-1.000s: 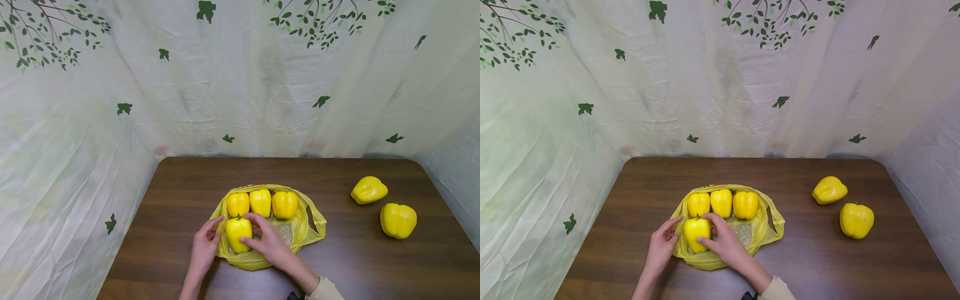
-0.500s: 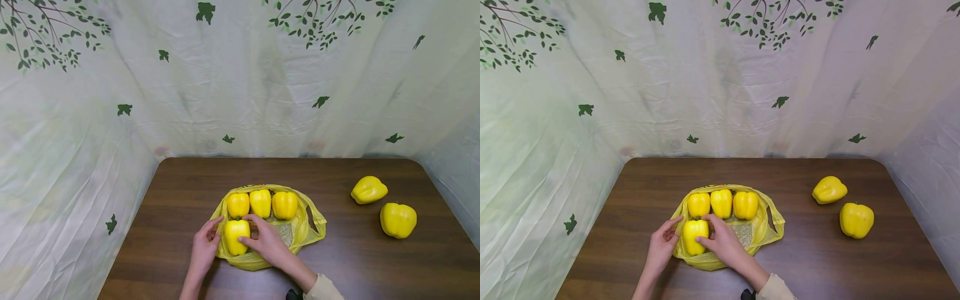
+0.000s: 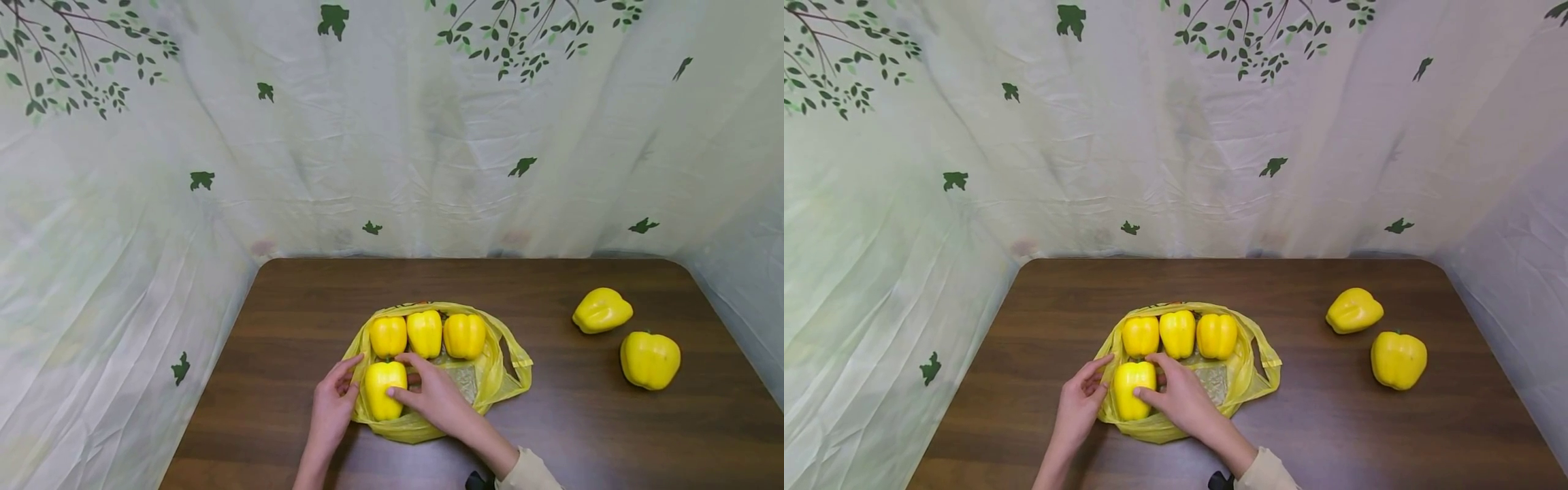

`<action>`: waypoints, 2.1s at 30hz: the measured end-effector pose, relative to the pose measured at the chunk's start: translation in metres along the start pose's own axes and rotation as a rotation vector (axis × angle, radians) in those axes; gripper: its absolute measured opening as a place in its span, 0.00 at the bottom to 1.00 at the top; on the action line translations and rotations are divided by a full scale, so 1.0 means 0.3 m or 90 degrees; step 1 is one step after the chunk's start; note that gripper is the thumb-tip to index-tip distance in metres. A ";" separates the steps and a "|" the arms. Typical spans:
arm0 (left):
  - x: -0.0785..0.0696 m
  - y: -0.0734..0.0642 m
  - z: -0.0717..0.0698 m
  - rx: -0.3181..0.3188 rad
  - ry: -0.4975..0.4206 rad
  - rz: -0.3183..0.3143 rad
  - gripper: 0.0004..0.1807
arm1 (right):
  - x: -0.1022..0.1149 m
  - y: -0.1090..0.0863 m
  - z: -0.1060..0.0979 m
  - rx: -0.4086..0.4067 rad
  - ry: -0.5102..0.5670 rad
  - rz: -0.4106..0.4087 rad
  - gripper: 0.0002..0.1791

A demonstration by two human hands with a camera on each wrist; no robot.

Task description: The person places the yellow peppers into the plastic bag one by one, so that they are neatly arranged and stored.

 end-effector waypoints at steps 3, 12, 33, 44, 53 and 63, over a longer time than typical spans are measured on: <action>0.001 -0.002 -0.001 -0.004 0.003 0.003 0.25 | -0.002 -0.008 -0.006 0.003 0.004 0.018 0.33; 0.002 0.002 0.001 -0.007 0.009 0.012 0.26 | 0.023 -0.037 -0.034 0.002 0.035 0.012 0.31; -0.132 -0.027 -0.017 -0.006 0.013 -0.002 0.23 | -0.004 -0.138 -0.171 -0.075 0.099 -0.006 0.28; -0.141 -0.028 -0.017 -0.006 0.013 -0.007 0.23 | -0.043 -0.181 -0.224 -0.138 0.117 0.023 0.23; -0.142 -0.027 -0.018 -0.010 0.016 -0.007 0.23 | -0.071 -0.208 -0.273 -0.173 0.121 0.039 0.22; -0.140 -0.028 -0.020 -0.010 0.019 -0.011 0.23 | -0.089 -0.236 -0.327 -0.209 0.116 0.033 0.25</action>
Point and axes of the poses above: each hand's wrist, its own y-axis towards the middle knuckle, its own z-axis out of the palm, x = y × z, the point moved 9 cm from there along y, towards the middle knuckle, and after that the axes turned 3 degrees about y, right-handed, at the moved point
